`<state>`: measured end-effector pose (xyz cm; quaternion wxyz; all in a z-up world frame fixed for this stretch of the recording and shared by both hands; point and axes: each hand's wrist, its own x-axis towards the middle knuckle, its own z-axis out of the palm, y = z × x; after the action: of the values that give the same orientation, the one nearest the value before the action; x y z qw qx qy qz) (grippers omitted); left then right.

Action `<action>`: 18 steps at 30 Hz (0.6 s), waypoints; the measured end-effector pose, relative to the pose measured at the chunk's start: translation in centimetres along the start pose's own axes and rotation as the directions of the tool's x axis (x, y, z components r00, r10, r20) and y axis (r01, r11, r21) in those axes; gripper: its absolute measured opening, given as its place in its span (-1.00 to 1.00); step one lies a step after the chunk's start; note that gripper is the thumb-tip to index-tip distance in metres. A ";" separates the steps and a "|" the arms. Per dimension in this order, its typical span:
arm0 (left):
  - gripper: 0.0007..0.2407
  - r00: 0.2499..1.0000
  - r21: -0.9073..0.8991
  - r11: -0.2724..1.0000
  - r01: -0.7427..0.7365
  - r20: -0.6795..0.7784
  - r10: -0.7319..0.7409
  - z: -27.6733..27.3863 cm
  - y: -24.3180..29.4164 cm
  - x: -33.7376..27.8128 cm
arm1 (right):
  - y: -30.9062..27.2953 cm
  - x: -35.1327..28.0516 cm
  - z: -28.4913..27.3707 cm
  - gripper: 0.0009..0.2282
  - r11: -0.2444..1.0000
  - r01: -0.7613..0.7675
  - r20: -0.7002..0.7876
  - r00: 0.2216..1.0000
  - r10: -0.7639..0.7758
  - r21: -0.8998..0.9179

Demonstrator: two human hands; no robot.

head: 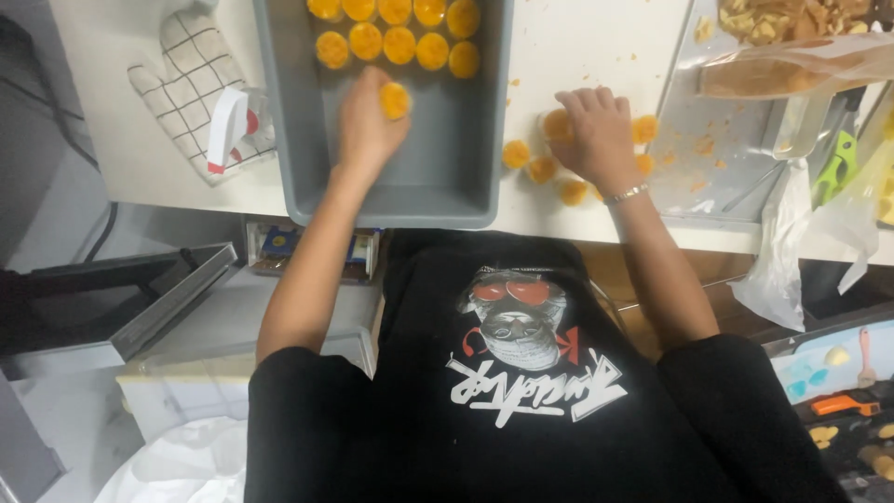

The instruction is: The recorder is placing small round food items into individual plastic cups and arranging them into a larger bin.

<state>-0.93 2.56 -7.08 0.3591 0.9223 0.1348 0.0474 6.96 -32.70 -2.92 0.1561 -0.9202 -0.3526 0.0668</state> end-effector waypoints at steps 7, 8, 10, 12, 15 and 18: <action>-0.47 0.976 0.013 0.989 -0.147 0.168 0.142 6.7 2.0 1.6 | 0.8 0.0 2.8 -0.64 0.991 -0.073 -0.020 0.997 0.072 -0.107; -0.40 0.962 0.059 0.986 -0.159 0.233 0.141 7.1 2.8 1.9 | 1.0 -0.1 2.7 -0.65 0.996 -0.081 -0.071 0.994 0.078 -0.041; -0.44 0.957 0.101 0.974 -0.203 0.232 0.176 9.0 2.3 1.4 | 0.1 0.1 0.4 -0.65 0.996 -0.089 -0.111 0.990 0.091 0.022; -0.47 0.949 0.143 0.958 -0.250 0.235 0.212 9.7 2.5 1.1 | -0.9 0.2 -2.2 -0.64 0.992 -0.097 -0.153 0.982 0.110 0.086; -0.52 0.924 0.235 0.941 -0.242 0.353 0.150 6.6 6.0 0.9 | -2.5 0.2 -6.3 -0.59 0.982 -0.064 -0.191 0.977 0.098 0.179; -0.44 0.936 0.196 0.968 -0.157 0.341 0.083 0.7 12.9 0.6 | -4.1 0.0 -10.3 -0.58 0.977 -0.036 -0.223 0.971 0.085 0.212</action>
<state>2.49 -6.80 1.10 0.2686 0.9577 0.0203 -0.1008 6.76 -32.29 8.19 0.2882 -0.9110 -0.2949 0.0005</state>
